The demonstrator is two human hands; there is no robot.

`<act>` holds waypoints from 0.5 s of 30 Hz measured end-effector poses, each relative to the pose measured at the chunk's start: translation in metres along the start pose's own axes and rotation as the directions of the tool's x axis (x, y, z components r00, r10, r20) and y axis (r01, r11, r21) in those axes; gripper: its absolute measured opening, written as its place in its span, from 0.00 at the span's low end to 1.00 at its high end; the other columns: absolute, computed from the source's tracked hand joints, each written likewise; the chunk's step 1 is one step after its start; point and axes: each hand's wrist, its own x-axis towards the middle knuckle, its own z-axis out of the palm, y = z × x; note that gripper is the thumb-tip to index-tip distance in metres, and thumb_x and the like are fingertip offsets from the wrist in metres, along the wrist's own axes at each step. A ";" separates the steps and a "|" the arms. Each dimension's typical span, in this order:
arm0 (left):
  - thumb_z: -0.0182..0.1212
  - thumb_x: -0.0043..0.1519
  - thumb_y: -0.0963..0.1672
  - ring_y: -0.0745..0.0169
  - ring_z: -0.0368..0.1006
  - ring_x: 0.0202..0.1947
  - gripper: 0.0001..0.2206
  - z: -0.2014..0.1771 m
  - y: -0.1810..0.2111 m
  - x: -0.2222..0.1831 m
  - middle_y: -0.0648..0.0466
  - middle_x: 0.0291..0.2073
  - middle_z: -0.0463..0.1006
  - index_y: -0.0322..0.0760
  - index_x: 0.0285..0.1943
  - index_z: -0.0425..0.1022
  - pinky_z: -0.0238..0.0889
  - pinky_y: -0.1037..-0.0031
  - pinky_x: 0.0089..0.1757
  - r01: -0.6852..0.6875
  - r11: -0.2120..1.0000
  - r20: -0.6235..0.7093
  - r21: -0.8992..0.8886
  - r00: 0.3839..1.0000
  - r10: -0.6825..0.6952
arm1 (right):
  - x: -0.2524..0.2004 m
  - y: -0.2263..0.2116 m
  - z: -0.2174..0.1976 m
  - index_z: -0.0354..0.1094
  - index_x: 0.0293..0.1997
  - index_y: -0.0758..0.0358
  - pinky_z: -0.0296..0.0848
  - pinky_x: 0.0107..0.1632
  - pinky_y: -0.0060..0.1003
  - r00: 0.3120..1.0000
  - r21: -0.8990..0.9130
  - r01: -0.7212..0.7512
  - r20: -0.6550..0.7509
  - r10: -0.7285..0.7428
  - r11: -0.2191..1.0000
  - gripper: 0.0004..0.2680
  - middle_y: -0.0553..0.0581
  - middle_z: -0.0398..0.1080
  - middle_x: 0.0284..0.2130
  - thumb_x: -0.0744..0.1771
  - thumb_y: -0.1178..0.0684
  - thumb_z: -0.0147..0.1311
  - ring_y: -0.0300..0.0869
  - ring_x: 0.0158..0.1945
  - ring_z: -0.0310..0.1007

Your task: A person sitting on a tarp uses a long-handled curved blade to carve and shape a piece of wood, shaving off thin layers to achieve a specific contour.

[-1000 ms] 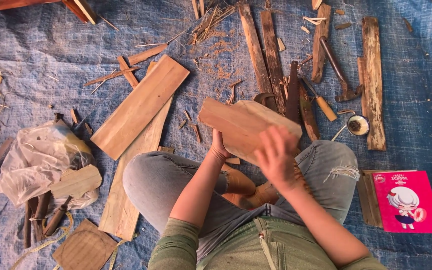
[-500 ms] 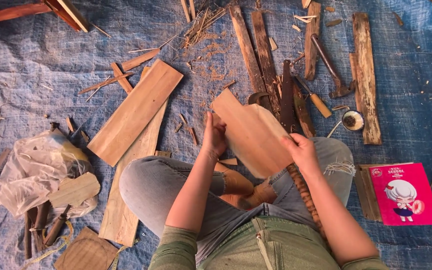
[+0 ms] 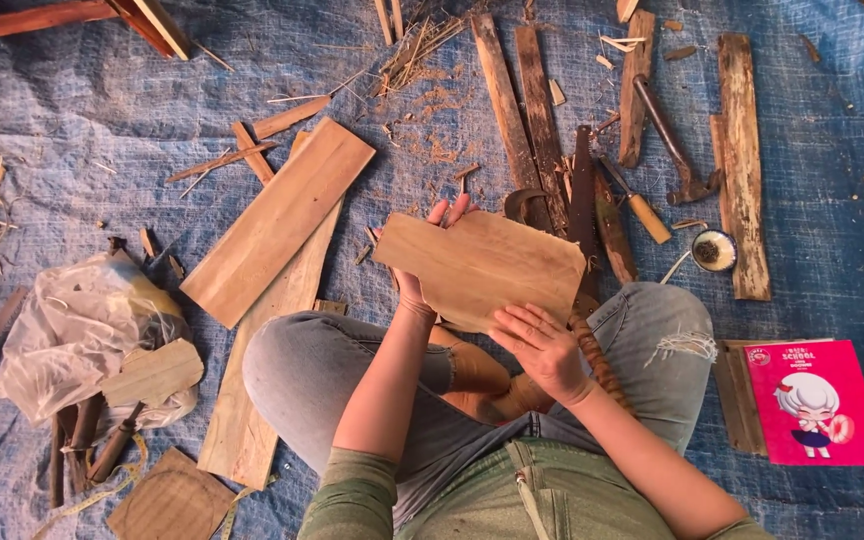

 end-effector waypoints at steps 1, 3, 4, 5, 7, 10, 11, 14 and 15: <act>0.28 0.60 0.71 0.28 0.41 0.76 0.48 0.000 0.000 0.000 0.36 0.75 0.54 0.43 0.81 0.52 0.30 0.36 0.67 -0.001 1.000 -0.002 -0.002 1.000 0.001 | -0.007 0.004 0.002 0.80 0.44 0.49 0.75 0.59 0.42 1.000 0.002 0.001 0.003 -0.001 1.000 0.08 0.51 0.78 0.51 0.66 0.59 0.57 0.45 0.53 0.79; 0.26 0.60 0.71 0.25 0.39 0.76 0.48 0.000 0.002 0.000 0.35 0.75 0.53 0.43 0.81 0.50 0.27 0.34 0.67 -0.050 0.997 0.052 0.058 0.998 0.047 | -0.019 0.012 0.006 0.81 0.46 0.51 0.76 0.58 0.46 0.996 0.110 -0.084 -0.013 0.086 0.990 0.10 0.55 0.78 0.51 0.64 0.60 0.61 0.50 0.54 0.77; 0.26 0.60 0.71 0.25 0.39 0.76 0.48 0.000 0.004 0.001 0.35 0.75 0.53 0.43 0.81 0.50 0.27 0.34 0.67 -0.053 0.997 0.052 0.059 0.997 0.050 | -0.029 0.018 0.002 0.81 0.46 0.51 0.76 0.58 0.46 0.996 0.111 -0.081 -0.014 0.083 0.991 0.10 0.55 0.78 0.51 0.64 0.60 0.61 0.50 0.54 0.77; 0.25 0.60 0.71 0.24 0.38 0.76 0.48 0.000 0.007 0.004 0.34 0.76 0.52 0.43 0.82 0.50 0.26 0.33 0.67 -0.081 0.993 0.086 0.090 0.994 0.073 | -0.039 0.026 -0.002 0.79 0.47 0.60 0.77 0.53 0.46 0.926 0.216 -0.366 -0.009 0.377 0.905 0.09 0.60 0.79 0.45 0.65 0.62 0.62 0.52 0.51 0.78; 0.24 0.61 0.71 0.22 0.37 0.76 0.48 -0.014 -0.006 0.012 0.34 0.76 0.51 0.44 0.82 0.49 0.25 0.31 0.67 -0.110 0.987 0.125 0.118 0.988 0.095 | -0.047 0.041 -0.006 0.77 0.48 0.69 0.78 0.49 0.46 0.772 0.311 -0.609 0.022 0.635 0.730 0.08 0.65 0.79 0.40 0.65 0.63 0.63 0.53 0.48 0.79; 0.65 0.66 0.42 0.45 0.73 0.59 0.31 -0.042 -0.038 0.025 0.43 0.63 0.73 0.43 0.79 0.57 0.68 0.54 0.56 -0.083 0.991 0.030 0.102 0.996 0.081 | -0.043 0.063 -0.007 0.73 0.58 0.60 0.74 0.55 0.28 0.345 0.603 -0.767 0.102 0.933 0.218 0.11 0.46 0.77 0.45 0.69 0.60 0.56 0.28 0.47 0.71; 0.63 0.66 0.40 0.46 0.76 0.55 0.30 -0.040 -0.041 0.028 0.45 0.59 0.76 0.45 0.78 0.58 0.72 0.57 0.53 -0.098 0.994 0.047 0.058 0.994 0.095 | -0.045 0.068 -0.009 0.73 0.58 0.60 0.73 0.55 0.26 0.313 0.610 -0.771 0.111 0.943 0.184 0.11 0.47 0.77 0.46 0.68 0.60 0.57 0.28 0.47 0.71; 0.61 0.65 0.37 0.46 0.80 0.49 0.28 -0.041 -0.048 0.034 0.46 0.53 0.81 0.44 0.76 0.62 0.76 0.58 0.48 -0.117 0.991 0.069 -0.065 0.990 0.121 | -0.044 0.076 -0.010 0.73 0.58 0.60 0.72 0.55 0.26 0.273 0.602 -0.787 0.148 0.950 0.132 0.11 0.48 0.76 0.48 0.68 0.59 0.58 0.28 0.48 0.70; 0.59 0.65 0.37 0.44 0.81 0.47 0.26 -0.043 -0.050 0.035 0.46 0.51 0.82 0.41 0.74 0.65 0.77 0.57 0.46 -0.119 0.983 0.077 -0.139 0.988 0.131 | -0.043 0.076 -0.010 0.73 0.59 0.60 0.72 0.56 0.27 0.264 0.589 -0.800 0.173 0.949 0.115 0.12 0.49 0.75 0.49 0.68 0.59 0.58 0.28 0.49 0.69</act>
